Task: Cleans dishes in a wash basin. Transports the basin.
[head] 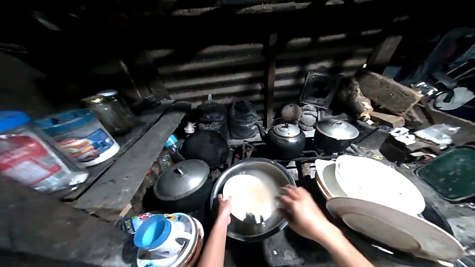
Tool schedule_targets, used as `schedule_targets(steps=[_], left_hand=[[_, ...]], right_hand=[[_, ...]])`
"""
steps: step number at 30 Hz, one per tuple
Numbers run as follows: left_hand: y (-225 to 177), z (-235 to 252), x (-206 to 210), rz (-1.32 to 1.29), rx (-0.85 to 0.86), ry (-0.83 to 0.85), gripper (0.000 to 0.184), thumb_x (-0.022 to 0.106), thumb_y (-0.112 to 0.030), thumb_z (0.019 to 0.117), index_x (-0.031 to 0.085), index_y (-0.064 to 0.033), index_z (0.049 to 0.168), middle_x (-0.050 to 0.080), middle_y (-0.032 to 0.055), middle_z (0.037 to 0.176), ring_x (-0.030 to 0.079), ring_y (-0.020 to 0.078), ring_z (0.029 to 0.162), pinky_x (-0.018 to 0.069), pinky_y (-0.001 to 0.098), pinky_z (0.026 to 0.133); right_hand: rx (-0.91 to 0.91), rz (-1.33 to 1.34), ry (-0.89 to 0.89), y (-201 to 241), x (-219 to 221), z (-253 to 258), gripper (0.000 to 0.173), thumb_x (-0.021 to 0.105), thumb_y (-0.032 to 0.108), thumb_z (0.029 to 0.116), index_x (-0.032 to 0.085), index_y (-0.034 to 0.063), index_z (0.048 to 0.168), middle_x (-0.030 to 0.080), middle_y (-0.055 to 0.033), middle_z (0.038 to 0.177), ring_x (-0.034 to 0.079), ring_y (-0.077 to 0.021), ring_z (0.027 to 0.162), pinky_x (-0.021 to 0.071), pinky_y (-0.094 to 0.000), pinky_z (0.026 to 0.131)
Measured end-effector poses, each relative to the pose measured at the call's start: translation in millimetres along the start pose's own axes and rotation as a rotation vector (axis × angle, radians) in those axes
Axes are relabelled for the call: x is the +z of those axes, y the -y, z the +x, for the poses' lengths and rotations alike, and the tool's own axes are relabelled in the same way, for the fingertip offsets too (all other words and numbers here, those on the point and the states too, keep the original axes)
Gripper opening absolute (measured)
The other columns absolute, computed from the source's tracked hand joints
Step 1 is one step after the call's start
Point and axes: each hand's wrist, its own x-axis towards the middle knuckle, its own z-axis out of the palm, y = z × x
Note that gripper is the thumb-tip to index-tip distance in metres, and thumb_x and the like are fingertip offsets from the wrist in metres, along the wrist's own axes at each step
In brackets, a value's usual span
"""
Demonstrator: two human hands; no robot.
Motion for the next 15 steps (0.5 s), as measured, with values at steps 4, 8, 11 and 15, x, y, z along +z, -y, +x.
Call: schedule_targets(steps=[4, 8, 11, 15], left_hand=[[-13.9, -24.2, -1.6, -0.047, 0.003, 0.042, 0.066, 0.042, -0.023, 0.1116, 0.006, -0.0045, 0.163, 0.013, 0.0223, 0.168, 0.02, 0.0358, 0.155, 0.023, 0.0551, 0.122], [-15.4, -34.7, -5.7, -0.057, 0.019, 0.027, 0.064, 0.04, -0.028, 0.1121, 0.009, -0.003, 0.163, 0.014, 0.0233, 0.168, 0.02, 0.0359, 0.155, 0.0222, 0.0551, 0.122], [-10.2, -40.9, -0.4, -0.118, 0.003, 0.012, 0.065, 0.034, -0.034, 0.113, 0.008, -0.0011, 0.163, 0.011, 0.0239, 0.169, 0.016, 0.0361, 0.156, 0.0189, 0.0551, 0.123], [-7.8, -49.2, 11.5, -0.168, -0.006, -0.005, 0.061, 0.03, -0.036, 0.1134, 0.021, 0.0031, 0.16, 0.022, 0.0262, 0.165, 0.024, 0.0371, 0.153, 0.0229, 0.0548, 0.122]], right_hand=[[0.039, 0.16, 0.59, 0.6, 75.7, 75.0, 0.057, 0.045, 0.038, 0.1104, 0.043, 0.0033, 0.155, 0.023, -0.0288, 0.166, 0.022, -0.0475, 0.154, 0.0194, -0.0659, 0.122], [0.315, 0.153, 0.595, -24.9, 128.8, 101.9, 0.066, 0.044, 0.051, 0.1077, 0.038, 0.0097, 0.159, 0.015, -0.0226, 0.17, 0.01, -0.048, 0.157, 0.0084, -0.0765, 0.118], [0.417, 0.132, 0.538, -8.9, 133.6, 110.8, 0.077, 0.04, 0.056, 0.1068, 0.02, 0.011, 0.165, 0.0, -0.0224, 0.172, 0.001, -0.048, 0.157, 0.0041, -0.0763, 0.118], [0.2, 0.396, 0.363, 10.9, 149.8, 121.5, 0.064, 0.03, 0.04, 0.1121, 0.015, 0.0091, 0.166, 0.0, -0.0211, 0.172, 0.002, -0.0445, 0.158, 0.0084, -0.0641, 0.125]])
